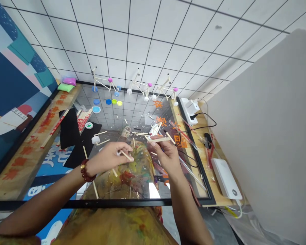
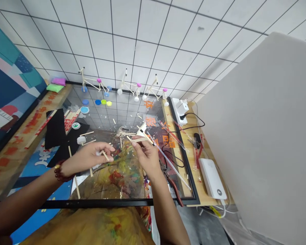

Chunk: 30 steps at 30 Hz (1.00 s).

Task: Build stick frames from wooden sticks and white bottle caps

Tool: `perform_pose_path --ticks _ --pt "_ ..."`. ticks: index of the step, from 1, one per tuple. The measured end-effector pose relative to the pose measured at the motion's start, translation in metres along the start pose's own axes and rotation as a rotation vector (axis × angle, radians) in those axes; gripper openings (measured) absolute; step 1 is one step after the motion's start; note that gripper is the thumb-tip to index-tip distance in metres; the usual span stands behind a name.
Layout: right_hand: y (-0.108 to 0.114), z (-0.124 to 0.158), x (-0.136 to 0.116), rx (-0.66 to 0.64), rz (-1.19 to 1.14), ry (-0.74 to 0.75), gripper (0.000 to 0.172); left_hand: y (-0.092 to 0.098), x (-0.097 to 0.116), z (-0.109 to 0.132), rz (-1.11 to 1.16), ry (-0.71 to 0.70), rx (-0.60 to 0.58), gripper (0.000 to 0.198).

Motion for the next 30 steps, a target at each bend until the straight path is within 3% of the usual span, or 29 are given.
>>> perform_pose_path --ticks 3,6,11,14,19,25,30 --pt "0.003 0.001 0.010 -0.021 0.058 0.019 0.020 -0.038 -0.025 0.007 0.128 0.070 -0.153 0.030" --pt "-0.001 0.004 0.018 -0.072 0.078 0.055 0.020 -0.053 -0.034 0.003 0.213 0.051 -0.141 0.045" --pt "-0.010 0.010 0.025 -0.097 0.143 0.172 0.018 -0.031 -0.042 -0.022 0.181 0.073 0.084 0.059" --pt "-0.012 0.012 0.034 -0.061 0.173 0.176 0.018 -0.023 -0.047 -0.029 0.203 0.034 0.132 0.049" --pt "-0.014 0.013 0.055 -0.059 0.125 0.104 0.019 -0.026 -0.048 -0.023 0.268 -0.076 0.172 0.044" --pt "-0.016 0.011 0.058 -0.045 0.156 0.147 0.018 -0.021 -0.038 -0.013 -0.086 -0.180 0.256 0.041" --pt "-0.024 0.008 0.049 -0.049 0.244 0.192 0.017 -0.023 -0.039 -0.009 -0.441 -0.166 0.226 0.049"
Point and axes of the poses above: each hand's wrist, its own z-axis away from the middle knuckle, its own y-axis out of the back of the hand, x = y × z, the point moved 6 cm from there along -z, towards the middle knuckle, and after that the axes turned 7 degrees about -z, right-handed, at the moved point
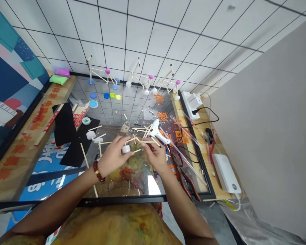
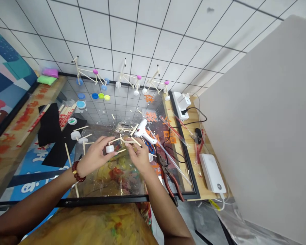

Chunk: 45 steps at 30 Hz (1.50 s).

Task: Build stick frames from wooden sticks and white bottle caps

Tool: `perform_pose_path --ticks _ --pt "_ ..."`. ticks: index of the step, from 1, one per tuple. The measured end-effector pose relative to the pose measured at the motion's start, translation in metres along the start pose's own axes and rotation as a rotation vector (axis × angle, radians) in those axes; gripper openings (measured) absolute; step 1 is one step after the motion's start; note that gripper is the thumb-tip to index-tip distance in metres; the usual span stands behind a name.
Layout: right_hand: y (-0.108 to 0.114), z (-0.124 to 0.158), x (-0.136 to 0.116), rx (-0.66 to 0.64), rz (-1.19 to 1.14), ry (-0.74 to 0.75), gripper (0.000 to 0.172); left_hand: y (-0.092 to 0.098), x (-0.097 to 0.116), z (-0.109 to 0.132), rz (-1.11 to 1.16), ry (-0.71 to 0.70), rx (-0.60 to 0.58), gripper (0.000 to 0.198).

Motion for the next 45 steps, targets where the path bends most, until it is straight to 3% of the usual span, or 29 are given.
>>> perform_pose_path --ticks 5,12,17,23,26,30,34,37,41,45 --pt "0.001 -0.006 -0.015 -0.018 0.066 0.071 0.015 0.000 0.003 0.003 -0.343 -0.062 -0.010 0.048" --pt "-0.011 -0.006 -0.014 -0.218 0.196 0.078 0.021 0.000 0.011 0.003 -0.370 -0.127 0.027 0.072" --pt "0.002 -0.009 -0.026 -0.102 0.004 0.031 0.015 -0.003 0.006 0.002 -0.365 -0.104 -0.010 0.058" --pt "0.030 -0.024 -0.028 0.013 -0.528 -0.184 0.016 0.024 -0.004 0.000 0.029 -0.014 0.081 0.045" --pt "0.035 -0.032 -0.024 0.111 -0.623 -0.246 0.019 0.029 -0.010 -0.002 0.406 0.132 -0.001 0.046" --pt "0.035 -0.044 -0.038 0.088 -0.395 -0.143 0.014 0.024 -0.006 -0.003 0.822 0.314 -0.115 0.049" --pt "0.030 -0.058 -0.062 -0.169 0.023 0.056 0.009 0.021 -0.004 -0.007 0.923 0.360 -0.110 0.044" --pt "0.028 -0.066 -0.063 -0.341 0.211 0.033 0.015 0.016 -0.010 -0.009 0.981 0.390 -0.106 0.042" --pt "0.029 -0.068 -0.050 -0.430 0.056 -0.164 0.026 0.005 -0.017 -0.007 1.057 0.450 -0.136 0.042" --pt "0.033 -0.058 -0.036 -0.209 -0.276 -0.273 0.029 -0.005 -0.013 -0.003 1.104 0.457 -0.156 0.045"
Point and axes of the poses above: each hand's wrist, its own z-axis away from the middle knuckle, its own y-axis out of the back of the hand, x = y × z, the point moved 6 cm from there along -z, towards the middle knuckle, and after that the axes turned 7 degrees about -z, right-handed, at the moved point
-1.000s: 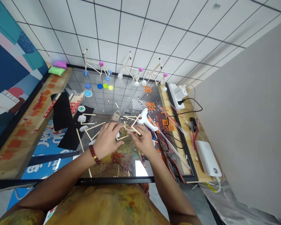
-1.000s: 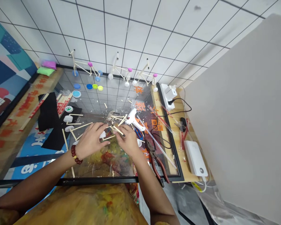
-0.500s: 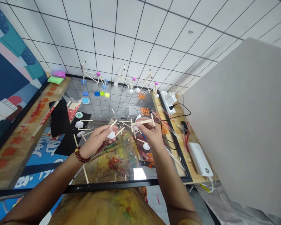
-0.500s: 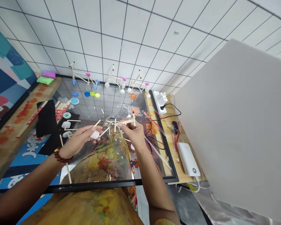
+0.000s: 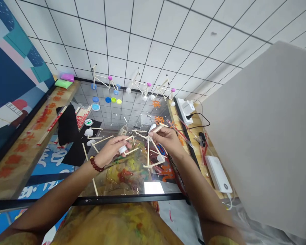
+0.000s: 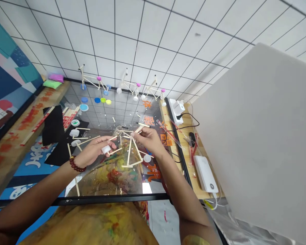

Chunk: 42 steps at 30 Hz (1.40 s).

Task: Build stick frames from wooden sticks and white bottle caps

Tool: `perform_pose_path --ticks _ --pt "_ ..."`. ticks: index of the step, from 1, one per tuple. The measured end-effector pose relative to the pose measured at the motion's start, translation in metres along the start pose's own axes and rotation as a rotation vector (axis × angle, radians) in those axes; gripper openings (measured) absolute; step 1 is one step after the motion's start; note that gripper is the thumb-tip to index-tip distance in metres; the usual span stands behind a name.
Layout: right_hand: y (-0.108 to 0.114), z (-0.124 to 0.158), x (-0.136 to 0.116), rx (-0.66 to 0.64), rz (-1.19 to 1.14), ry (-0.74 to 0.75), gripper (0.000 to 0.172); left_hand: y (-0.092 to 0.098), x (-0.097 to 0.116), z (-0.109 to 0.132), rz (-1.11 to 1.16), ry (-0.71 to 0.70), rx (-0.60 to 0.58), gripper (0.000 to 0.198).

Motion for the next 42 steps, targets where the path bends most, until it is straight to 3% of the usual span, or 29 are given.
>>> perform_pose_path --ticks 4,7,12,18,25,32,35,38,42 --pt "-0.001 0.016 0.023 0.282 -0.165 0.020 0.031 -0.011 -0.004 0.001 0.028 -0.044 -0.014 0.049" --pt "-0.010 0.026 0.040 0.378 -0.257 -0.008 0.030 -0.016 -0.006 0.001 -0.033 -0.089 -0.024 0.047" --pt "-0.025 0.029 0.063 0.344 -0.358 -0.108 0.029 -0.017 -0.004 -0.005 -0.347 -0.167 -0.037 0.032" --pt "-0.029 0.028 0.079 0.360 -0.410 -0.256 0.034 -0.021 -0.016 -0.011 -0.252 -0.107 -0.031 0.031" --pt "-0.038 0.031 0.073 0.450 -0.515 -0.176 0.026 -0.025 -0.016 -0.012 -0.349 -0.191 0.055 0.043" --pt "-0.044 0.040 0.066 0.383 -0.472 -0.107 0.028 -0.019 -0.016 -0.020 -0.191 -0.132 0.097 0.041" --pt "-0.037 0.043 0.069 0.391 -0.429 -0.121 0.028 -0.015 -0.010 -0.016 -0.377 -0.210 0.102 0.037" --pt "-0.029 0.045 0.078 0.415 -0.415 -0.207 0.030 -0.019 -0.003 -0.008 -0.753 -0.380 0.089 0.034" --pt "-0.025 0.047 0.086 0.416 -0.413 -0.294 0.034 -0.028 0.002 0.002 -1.087 -0.586 0.094 0.056"
Point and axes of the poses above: each hand's wrist, its own z-axis away from the middle knuckle, its own y-axis out of the back of the hand, x = y × z, the point moved 6 cm from there along -z, towards the middle knuckle, and after that the axes turned 7 degrees about -z, right-handed, at the moved point
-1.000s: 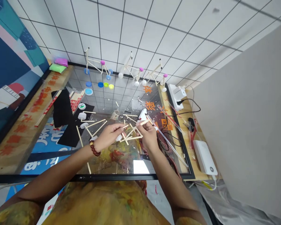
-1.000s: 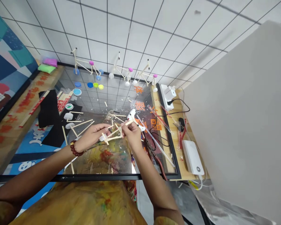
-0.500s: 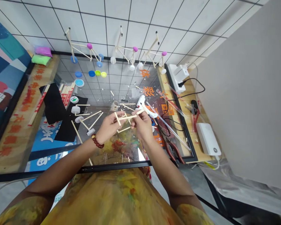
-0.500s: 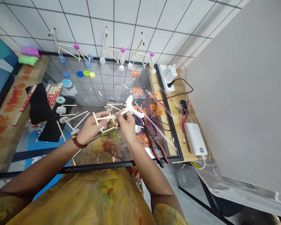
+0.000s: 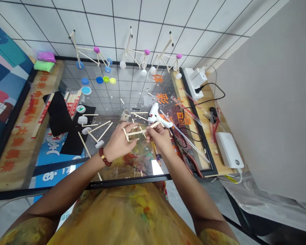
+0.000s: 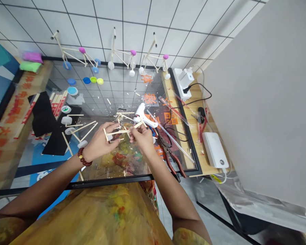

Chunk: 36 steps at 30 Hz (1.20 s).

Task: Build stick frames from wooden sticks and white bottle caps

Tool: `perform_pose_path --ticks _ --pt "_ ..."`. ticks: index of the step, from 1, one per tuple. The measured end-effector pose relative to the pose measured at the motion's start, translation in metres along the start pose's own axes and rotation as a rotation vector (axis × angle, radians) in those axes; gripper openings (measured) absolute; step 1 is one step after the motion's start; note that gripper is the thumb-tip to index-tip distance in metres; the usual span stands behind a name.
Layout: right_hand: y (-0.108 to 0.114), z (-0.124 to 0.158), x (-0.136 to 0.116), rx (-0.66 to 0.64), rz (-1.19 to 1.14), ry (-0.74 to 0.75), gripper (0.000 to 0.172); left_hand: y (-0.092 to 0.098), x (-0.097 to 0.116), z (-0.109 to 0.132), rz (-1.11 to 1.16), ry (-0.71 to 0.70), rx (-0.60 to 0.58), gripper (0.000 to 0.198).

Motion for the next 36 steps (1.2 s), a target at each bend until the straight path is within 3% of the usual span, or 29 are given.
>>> perform_pose_path --ticks 3,7,10,12,14,16,18,20,23,25,28,33,36 --pt "-0.002 0.002 0.002 0.006 -0.046 -0.024 0.038 0.005 0.002 -0.001 0.081 -0.014 0.060 0.068" --pt "-0.010 0.007 0.005 -0.030 -0.149 -0.065 0.042 0.012 -0.002 -0.008 0.398 0.068 0.123 0.029" --pt "-0.004 0.017 0.009 -0.117 -0.096 -0.160 0.044 0.018 -0.005 -0.011 0.460 0.136 0.161 0.025" --pt "0.008 0.026 0.005 -0.168 0.085 -0.150 0.041 0.021 -0.006 -0.011 0.460 0.175 0.171 0.026" --pt "0.024 0.035 -0.014 -0.129 0.367 0.070 0.030 0.023 -0.006 -0.010 0.447 0.185 0.167 0.024" --pt "0.030 0.047 -0.044 -0.034 0.662 0.436 0.016 0.025 -0.003 -0.009 0.441 0.157 0.159 0.022" --pt "0.016 0.057 -0.064 -0.068 0.919 0.739 0.012 0.025 0.001 -0.009 0.444 0.109 0.137 0.020" --pt "-0.004 0.059 -0.068 -0.196 1.118 0.904 0.019 0.024 0.006 -0.009 0.447 0.060 0.112 0.021" --pt "-0.024 0.053 -0.060 -0.363 1.277 0.977 0.025 0.021 0.010 -0.009 0.438 0.025 0.091 0.024" --pt "-0.026 0.047 -0.052 -0.408 1.294 0.994 0.024 0.021 0.010 -0.008 0.428 0.021 0.091 0.025" --pt "-0.017 0.040 -0.045 -0.383 1.274 0.998 0.023 0.023 0.008 -0.007 0.360 0.022 0.068 0.026" --pt "0.001 0.037 -0.046 -0.320 1.258 0.943 0.016 0.016 0.018 0.006 -0.060 -0.230 -0.184 0.069" --pt "0.004 0.042 -0.045 -0.320 1.274 0.905 0.013 0.007 0.020 0.016 -0.272 -0.325 -0.258 0.061"
Point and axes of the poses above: each hand's wrist, its own z-axis away from the middle knuckle, its own y-axis out of the back of the hand, x = y × z, the point moved 6 cm from there along -z, towards the middle knuckle, and after that the axes turned 7 degrees about -z, right-handed, at the moved point
